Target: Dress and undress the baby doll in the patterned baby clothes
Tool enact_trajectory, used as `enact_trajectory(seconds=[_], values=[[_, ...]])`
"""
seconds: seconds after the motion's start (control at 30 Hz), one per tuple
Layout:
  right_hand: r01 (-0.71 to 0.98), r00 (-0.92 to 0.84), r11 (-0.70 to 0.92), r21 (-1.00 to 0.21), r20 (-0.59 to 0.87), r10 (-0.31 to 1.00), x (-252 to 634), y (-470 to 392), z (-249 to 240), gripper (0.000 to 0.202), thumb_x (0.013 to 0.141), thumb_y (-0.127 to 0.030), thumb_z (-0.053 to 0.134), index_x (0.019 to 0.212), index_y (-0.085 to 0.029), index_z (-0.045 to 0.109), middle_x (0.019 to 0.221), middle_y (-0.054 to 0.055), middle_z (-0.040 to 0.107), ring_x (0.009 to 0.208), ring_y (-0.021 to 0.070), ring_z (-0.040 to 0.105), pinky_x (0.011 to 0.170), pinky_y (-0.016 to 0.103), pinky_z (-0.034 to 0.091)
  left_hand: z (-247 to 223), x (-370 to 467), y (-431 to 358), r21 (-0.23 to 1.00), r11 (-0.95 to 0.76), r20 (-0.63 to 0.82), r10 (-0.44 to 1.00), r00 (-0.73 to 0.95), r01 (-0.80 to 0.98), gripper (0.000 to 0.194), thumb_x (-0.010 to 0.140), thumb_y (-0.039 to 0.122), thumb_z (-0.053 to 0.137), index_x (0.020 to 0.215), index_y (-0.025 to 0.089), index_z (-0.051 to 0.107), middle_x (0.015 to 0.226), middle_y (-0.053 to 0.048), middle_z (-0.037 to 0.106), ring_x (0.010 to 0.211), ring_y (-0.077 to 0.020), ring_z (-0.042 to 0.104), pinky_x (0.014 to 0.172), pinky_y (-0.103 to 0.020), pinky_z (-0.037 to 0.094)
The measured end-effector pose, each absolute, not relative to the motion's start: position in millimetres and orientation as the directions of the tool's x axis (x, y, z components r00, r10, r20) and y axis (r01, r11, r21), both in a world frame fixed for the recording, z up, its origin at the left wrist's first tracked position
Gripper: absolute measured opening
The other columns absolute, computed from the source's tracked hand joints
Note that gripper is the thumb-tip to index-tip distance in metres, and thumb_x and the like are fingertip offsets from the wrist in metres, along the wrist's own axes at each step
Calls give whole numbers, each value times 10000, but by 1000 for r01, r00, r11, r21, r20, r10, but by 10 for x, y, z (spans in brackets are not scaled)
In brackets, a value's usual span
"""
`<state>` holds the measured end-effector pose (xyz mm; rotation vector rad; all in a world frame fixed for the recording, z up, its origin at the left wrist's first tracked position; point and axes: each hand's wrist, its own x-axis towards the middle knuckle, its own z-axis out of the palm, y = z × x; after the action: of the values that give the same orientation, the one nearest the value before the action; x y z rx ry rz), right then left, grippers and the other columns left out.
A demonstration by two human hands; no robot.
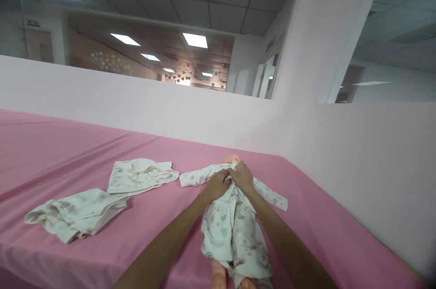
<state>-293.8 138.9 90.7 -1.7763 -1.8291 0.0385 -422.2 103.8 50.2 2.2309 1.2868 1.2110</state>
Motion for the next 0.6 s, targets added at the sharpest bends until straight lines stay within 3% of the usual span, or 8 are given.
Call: enact_trajectory(seconds=[0.17, 0.6], values=[[951, 3, 96, -295, 320, 948, -2891, 1373, 946, 264, 836, -310, 477, 939, -142, 652, 1001, 159, 689, 971, 283, 644, 757, 320, 433, 487, -4221, 1062, 609, -566, 529, 812, 248, 556, 383, 881, 270, 420, 1215, 230, 603, 1280, -55, 620, 1198, -233, 545, 1035, -356, 404], [988, -103, 130, -79, 283, 954, -2887, 1286, 1028, 270, 898, -267, 467, 1060, -145, 645, 1026, 159, 687, 985, 241, 655, 761, 279, 446, 484, -4216, 1041, 634, -552, 523, 822, 227, 542, 340, 876, 263, 427, 1146, 222, 629, 1246, -54, 638, 1164, -232, 566, 1016, -350, 418]])
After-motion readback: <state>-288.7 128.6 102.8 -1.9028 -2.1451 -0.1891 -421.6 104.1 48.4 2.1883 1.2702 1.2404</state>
